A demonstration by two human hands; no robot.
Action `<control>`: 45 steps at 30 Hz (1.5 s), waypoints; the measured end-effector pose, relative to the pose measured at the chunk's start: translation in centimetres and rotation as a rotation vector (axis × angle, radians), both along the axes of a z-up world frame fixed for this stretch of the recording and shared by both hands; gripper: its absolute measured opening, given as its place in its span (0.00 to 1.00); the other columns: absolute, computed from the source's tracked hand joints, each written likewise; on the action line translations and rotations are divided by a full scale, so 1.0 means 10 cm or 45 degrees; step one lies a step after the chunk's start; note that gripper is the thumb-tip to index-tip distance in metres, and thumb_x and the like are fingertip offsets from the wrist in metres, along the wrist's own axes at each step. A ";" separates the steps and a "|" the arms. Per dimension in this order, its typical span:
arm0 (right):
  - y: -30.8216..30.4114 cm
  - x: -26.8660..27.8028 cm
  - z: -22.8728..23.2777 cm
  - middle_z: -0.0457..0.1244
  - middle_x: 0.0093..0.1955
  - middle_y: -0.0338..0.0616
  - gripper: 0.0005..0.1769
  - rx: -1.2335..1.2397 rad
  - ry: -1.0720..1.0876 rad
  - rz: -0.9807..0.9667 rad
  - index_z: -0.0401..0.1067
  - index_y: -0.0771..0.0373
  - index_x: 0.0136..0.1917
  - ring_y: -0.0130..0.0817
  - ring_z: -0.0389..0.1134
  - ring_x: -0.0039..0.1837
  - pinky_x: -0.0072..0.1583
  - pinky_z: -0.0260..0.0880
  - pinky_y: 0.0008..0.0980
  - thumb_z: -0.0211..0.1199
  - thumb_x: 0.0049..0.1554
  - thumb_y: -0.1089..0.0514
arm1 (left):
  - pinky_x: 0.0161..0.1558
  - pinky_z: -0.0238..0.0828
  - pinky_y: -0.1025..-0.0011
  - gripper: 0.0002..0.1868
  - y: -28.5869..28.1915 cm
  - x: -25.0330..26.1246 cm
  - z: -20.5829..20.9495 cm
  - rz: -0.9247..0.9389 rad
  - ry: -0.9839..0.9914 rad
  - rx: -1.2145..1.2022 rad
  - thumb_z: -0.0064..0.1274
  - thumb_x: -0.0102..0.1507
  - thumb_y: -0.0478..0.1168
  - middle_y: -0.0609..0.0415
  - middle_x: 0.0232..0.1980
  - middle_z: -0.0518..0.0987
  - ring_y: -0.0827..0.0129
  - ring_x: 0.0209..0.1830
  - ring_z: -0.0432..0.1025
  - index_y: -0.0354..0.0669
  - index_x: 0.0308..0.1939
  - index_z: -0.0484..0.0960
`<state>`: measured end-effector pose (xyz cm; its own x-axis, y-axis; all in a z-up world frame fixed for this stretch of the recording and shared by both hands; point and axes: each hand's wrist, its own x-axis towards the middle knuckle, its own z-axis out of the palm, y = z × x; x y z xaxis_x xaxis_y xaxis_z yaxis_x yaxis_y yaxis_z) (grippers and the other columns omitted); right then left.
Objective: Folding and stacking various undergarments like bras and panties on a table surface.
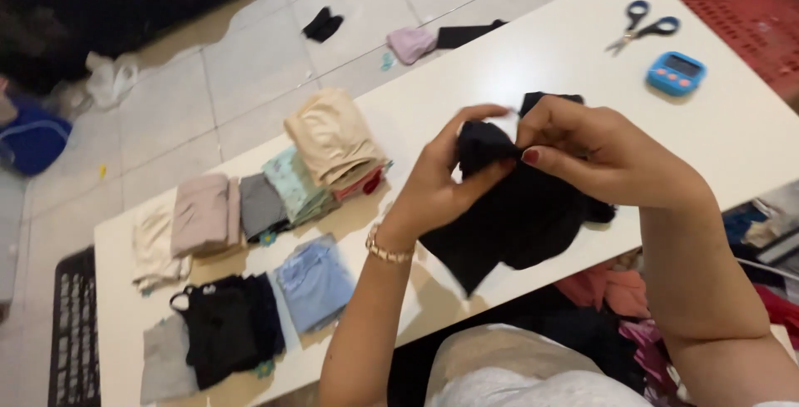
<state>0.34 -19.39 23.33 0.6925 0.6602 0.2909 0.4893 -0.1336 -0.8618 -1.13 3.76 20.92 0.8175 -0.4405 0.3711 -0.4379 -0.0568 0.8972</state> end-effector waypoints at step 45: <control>-0.04 0.15 -1.34 0.62 0.72 0.41 0.33 -1.267 -0.275 -0.397 0.69 0.39 0.69 0.54 0.57 0.73 0.69 0.55 0.57 0.65 0.50 0.57 | 0.63 0.61 0.56 0.29 0.31 -0.49 -1.47 0.404 -0.143 0.320 0.45 0.53 0.25 0.49 0.52 0.70 0.56 0.57 0.66 0.52 0.55 0.84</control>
<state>1.88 -19.80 9.97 0.8702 0.4710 -0.1446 0.4416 -0.8758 -0.1948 -6.06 6.87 6.22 0.8879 -0.2615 0.3785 -0.4575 -0.4160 0.7859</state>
